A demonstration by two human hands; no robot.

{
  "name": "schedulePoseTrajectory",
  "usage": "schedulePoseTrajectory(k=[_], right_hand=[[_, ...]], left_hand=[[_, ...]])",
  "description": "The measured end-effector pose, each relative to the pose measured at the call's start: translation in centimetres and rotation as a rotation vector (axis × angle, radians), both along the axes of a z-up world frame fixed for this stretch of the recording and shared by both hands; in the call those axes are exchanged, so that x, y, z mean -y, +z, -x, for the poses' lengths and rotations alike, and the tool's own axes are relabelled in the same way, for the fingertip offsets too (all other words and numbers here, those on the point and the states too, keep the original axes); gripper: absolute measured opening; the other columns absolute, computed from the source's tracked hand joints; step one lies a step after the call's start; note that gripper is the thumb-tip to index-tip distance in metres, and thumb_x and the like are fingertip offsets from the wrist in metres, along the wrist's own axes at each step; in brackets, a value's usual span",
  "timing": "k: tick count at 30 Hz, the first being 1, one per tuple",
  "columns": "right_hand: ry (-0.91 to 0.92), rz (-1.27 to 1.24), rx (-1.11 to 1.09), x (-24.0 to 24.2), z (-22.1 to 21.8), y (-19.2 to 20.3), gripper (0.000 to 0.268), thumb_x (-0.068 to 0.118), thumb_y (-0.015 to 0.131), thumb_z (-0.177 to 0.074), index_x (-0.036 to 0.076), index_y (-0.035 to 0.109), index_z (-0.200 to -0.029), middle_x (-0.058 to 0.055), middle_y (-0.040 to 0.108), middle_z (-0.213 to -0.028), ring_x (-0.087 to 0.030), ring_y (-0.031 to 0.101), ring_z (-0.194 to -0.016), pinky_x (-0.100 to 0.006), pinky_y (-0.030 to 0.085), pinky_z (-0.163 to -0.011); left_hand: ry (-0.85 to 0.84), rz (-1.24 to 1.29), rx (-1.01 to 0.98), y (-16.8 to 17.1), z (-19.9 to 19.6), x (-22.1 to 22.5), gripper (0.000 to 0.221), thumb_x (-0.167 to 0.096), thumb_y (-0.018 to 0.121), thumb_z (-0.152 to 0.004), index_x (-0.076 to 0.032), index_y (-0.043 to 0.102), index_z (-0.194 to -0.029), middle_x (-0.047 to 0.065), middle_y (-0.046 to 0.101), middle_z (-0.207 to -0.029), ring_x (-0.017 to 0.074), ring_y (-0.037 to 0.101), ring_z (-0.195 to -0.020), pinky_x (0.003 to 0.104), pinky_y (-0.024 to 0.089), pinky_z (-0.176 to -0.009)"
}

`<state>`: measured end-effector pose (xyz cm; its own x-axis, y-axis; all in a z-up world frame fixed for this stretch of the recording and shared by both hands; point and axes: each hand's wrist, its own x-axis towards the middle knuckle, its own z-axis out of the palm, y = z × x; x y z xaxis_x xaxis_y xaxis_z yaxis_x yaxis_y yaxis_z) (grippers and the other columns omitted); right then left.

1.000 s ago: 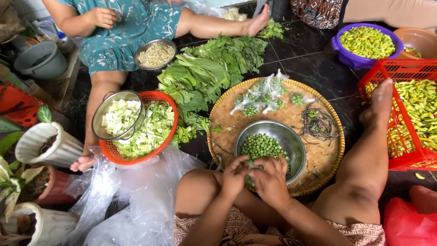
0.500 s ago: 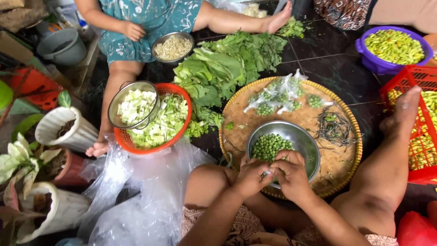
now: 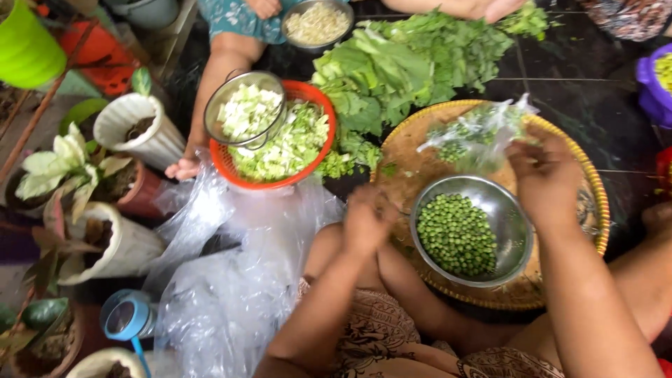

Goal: A person is sitting on the floor, scooping green peas from a metal bowl and filling small plastic bags.

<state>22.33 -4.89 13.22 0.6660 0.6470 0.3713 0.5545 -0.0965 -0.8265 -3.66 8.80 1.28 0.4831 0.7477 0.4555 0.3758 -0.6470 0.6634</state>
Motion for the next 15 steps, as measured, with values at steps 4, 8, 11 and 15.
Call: schedulePoseTrajectory(k=[4, 8, 11, 15], right_hand=[[0.068, 0.020, 0.199, 1.8, 4.9, 1.5, 0.029, -0.013, 0.063, -0.099, -0.010, 0.060, -0.128, -0.021, 0.063, -0.131, -0.028, 0.062, -0.102, -0.035, 0.050, -0.082], [0.103, 0.206, 0.220, 3.0, 6.2, -4.1, 0.034, 0.000, 0.074, -0.090, -0.006, 0.067, -0.123, -0.018, 0.067, -0.119, -0.026, 0.065, -0.090, -0.034, 0.055, -0.076], [0.083, 0.235, 0.031, 4.0, 7.2, -7.6, 0.034, 0.002, 0.077, -0.086, -0.001, 0.072, -0.120, -0.019, 0.067, -0.119, -0.034, 0.066, -0.101, -0.039, 0.058, -0.079], [0.096, 0.179, -0.184, 3.7, 8.8, -8.9, 0.035, 0.007, 0.079, -0.087, 0.002, 0.073, -0.120, -0.021, 0.066, -0.123, -0.043, 0.067, -0.113, -0.045, 0.061, -0.085]], left_hand=[[0.240, 0.082, -0.150, 1.2, 4.7, -6.0, 0.033, -0.023, 0.069, -0.087, -0.008, 0.068, -0.116, 0.018, 0.068, -0.114, 0.0404, 0.065, -0.095, 0.048, 0.054, -0.081], [0.565, -0.235, -0.479, 1.8, 9.7, -10.6, 0.047, -0.014, 0.072, -0.079, -0.014, 0.066, -0.126, 0.009, 0.064, -0.121, 0.0304, 0.055, -0.104, 0.045, 0.047, -0.088], [0.656, -0.017, -0.840, -3.5, 12.6, -14.4, 0.045, -0.034, 0.075, -0.083, -0.023, 0.069, -0.126, 0.000, 0.064, -0.130, 0.0276, 0.050, -0.120, 0.047, 0.040, -0.100], [0.662, -0.029, -0.773, -6.7, 14.2, -15.3, 0.031, -0.050, 0.068, -0.088, -0.028, 0.079, -0.107, -0.004, 0.068, -0.119, 0.0293, 0.052, -0.119, 0.050, 0.040, -0.099]])
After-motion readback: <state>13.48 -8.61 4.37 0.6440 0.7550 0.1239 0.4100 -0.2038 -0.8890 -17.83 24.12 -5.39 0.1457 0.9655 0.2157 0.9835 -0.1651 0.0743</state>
